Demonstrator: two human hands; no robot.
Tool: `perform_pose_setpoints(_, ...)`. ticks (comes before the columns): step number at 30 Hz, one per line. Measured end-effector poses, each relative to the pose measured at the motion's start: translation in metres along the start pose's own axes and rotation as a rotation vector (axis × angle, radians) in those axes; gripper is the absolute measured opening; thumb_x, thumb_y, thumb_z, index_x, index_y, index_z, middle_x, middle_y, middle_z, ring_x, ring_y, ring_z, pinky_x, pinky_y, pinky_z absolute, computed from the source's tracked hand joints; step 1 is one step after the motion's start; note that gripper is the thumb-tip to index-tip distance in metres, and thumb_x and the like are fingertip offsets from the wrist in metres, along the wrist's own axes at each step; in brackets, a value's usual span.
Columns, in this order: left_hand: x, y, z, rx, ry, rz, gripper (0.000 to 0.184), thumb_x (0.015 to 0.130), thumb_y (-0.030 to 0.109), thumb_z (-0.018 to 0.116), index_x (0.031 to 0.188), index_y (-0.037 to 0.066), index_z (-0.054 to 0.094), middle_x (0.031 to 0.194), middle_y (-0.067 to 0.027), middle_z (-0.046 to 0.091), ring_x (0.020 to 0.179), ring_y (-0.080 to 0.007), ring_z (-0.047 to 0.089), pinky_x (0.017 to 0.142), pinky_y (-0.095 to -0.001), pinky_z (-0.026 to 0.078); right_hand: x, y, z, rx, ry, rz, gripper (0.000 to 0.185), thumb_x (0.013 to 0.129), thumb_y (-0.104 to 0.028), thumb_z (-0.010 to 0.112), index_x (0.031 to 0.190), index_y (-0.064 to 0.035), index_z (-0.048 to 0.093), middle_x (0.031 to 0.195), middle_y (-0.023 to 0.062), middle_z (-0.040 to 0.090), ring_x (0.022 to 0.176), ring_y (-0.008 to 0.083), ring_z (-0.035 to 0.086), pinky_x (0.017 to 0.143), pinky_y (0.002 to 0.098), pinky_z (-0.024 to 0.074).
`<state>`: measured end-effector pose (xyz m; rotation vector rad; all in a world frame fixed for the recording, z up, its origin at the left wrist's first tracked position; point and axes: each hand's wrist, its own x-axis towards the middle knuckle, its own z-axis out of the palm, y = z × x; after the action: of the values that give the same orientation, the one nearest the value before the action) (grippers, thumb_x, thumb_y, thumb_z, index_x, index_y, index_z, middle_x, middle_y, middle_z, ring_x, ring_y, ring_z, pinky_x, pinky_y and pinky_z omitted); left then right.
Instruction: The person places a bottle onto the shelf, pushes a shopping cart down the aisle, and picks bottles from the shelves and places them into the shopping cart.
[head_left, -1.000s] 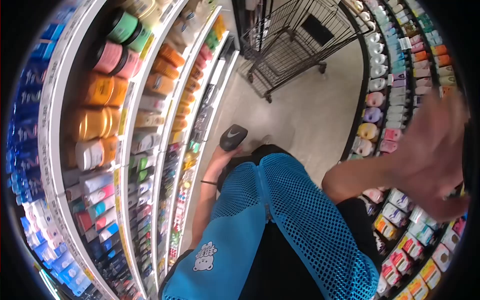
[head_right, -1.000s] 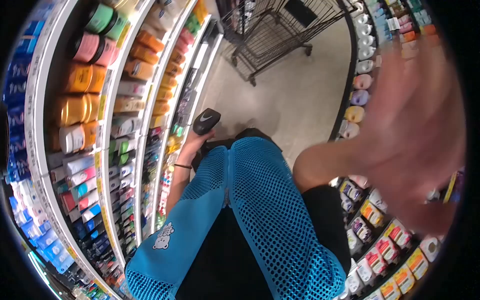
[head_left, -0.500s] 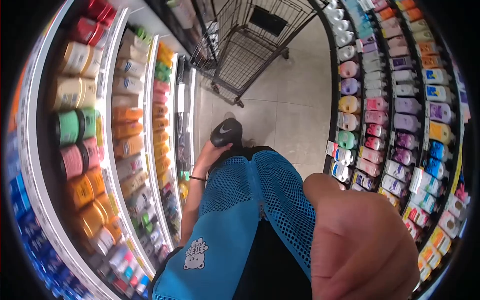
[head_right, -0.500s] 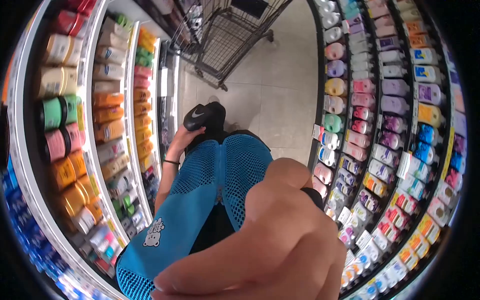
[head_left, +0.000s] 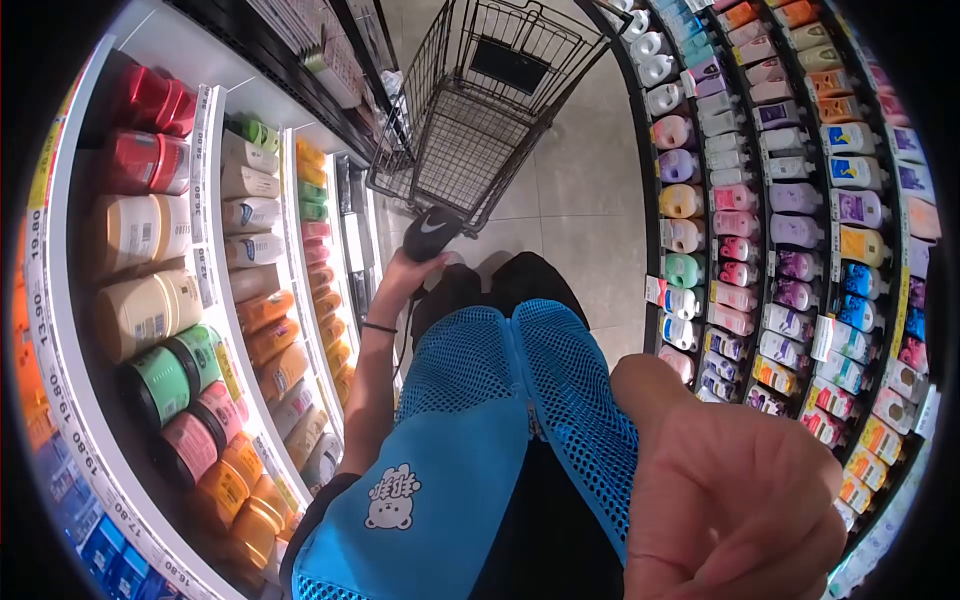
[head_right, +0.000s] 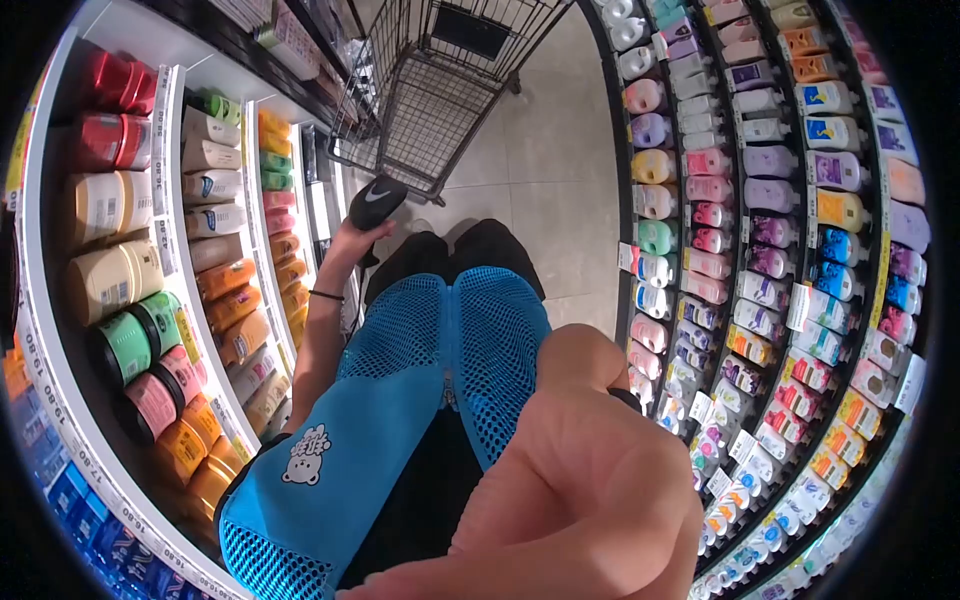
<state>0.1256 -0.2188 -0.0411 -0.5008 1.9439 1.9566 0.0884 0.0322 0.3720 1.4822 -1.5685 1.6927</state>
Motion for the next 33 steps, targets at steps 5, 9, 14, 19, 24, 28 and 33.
perform_pose_setpoints(5, 0.005, -0.016, 0.004, -0.014, -0.065, -0.014, 0.041, 0.086, 0.024, 0.081, 0.116, -0.001, 0.068, 0.094, -0.0073, 0.075, 0.088, -0.0132, 0.069, 0.078, -0.0306, 0.054, 0.013, 0.028, -0.013, -0.066, -0.020, 0.029, 0.007, 0.089, -0.013, 0.066, 0.091, -0.0078, 0.068, 0.088, 0.0049, 0.063, 0.074, 0.0167, 0.064, 0.067, 0.0272, 0.0525)
perform_pose_setpoints(9, 0.003, -0.010, 0.022, -0.065, -0.065, -0.107, 0.049, 0.084, 0.023, 0.083, 0.123, 0.000, 0.064, 0.104, -0.0093, 0.073, 0.091, -0.0151, 0.069, 0.081, -0.0316, 0.055, 0.007, 0.071, -0.015, 0.176, -0.025, -0.103, 0.009, 0.085, -0.013, 0.071, 0.092, -0.0101, 0.066, 0.088, 0.0045, 0.063, 0.074, 0.0178, 0.064, 0.067, 0.0282, 0.0529)
perform_pose_setpoints(14, 0.021, 0.031, 0.050, -0.036, -0.012, -0.148, 0.045, 0.085, 0.022, 0.082, 0.121, -0.001, 0.066, 0.106, -0.0076, 0.073, 0.096, -0.0142, 0.066, 0.090, -0.0301, 0.051, 0.009, 0.101, -0.066, 0.375, -0.095, 0.130, 0.011, 0.090, -0.017, 0.068, 0.097, -0.0093, 0.069, 0.093, 0.0058, 0.066, 0.076, 0.0219, 0.064, 0.072, 0.0291, 0.0549)
perform_pose_setpoints(19, 0.070, 0.066, 0.079, -0.128, 0.104, -0.198, 0.041, 0.088, 0.015, 0.078, 0.124, 0.000, 0.064, 0.104, -0.0071, 0.072, 0.094, -0.0143, 0.067, 0.086, -0.0298, 0.053, 0.023, 0.129, -0.102, 0.055, 0.119, 0.221, 0.011, 0.091, -0.018, 0.071, 0.083, -0.0150, 0.065, 0.072, 0.0022, 0.067, 0.060, 0.0151, 0.056, 0.063, 0.0272, 0.0463)
perform_pose_setpoints(24, 0.115, 0.103, 0.104, -0.235, 0.140, -0.124, 0.044, 0.088, 0.012, 0.079, 0.127, 0.000, 0.061, 0.104, -0.0058, 0.070, 0.094, -0.0150, 0.066, 0.084, -0.0298, 0.054, 0.032, 0.187, -0.174, 0.170, 0.061, 0.165, 0.010, 0.088, -0.013, 0.073, 0.079, -0.0147, 0.068, 0.074, 0.0015, 0.069, 0.069, 0.0117, 0.062, 0.065, 0.0231, 0.0495)
perform_pose_setpoints(28, 0.134, 0.131, 0.130, -0.215, 0.258, -0.193, 0.032, 0.090, 0.009, 0.076, 0.118, -0.001, 0.065, 0.099, -0.0040, 0.069, 0.089, -0.0111, 0.063, 0.080, -0.0274, 0.053, 0.076, 0.230, -0.227, 0.310, -0.379, 0.261, 0.009, 0.085, -0.007, 0.073, 0.085, -0.0154, 0.075, 0.079, -0.0034, 0.070, 0.084, 0.0076, 0.067, 0.072, 0.0193, 0.0528)
perform_pose_setpoints(33, 0.137, 0.126, 0.153, -0.324, 0.356, -0.188, 0.027, 0.090, 0.010, 0.075, 0.113, -0.001, 0.067, 0.097, -0.0047, 0.070, 0.087, -0.0132, 0.066, 0.079, -0.0281, 0.054, 0.075, 0.297, -0.236, 0.540, -0.380, 0.190, 0.004, 0.083, -0.011, 0.075, 0.083, -0.0148, 0.076, 0.078, -0.0047, 0.070, 0.081, 0.0073, 0.067, 0.067, 0.0217, 0.0518)
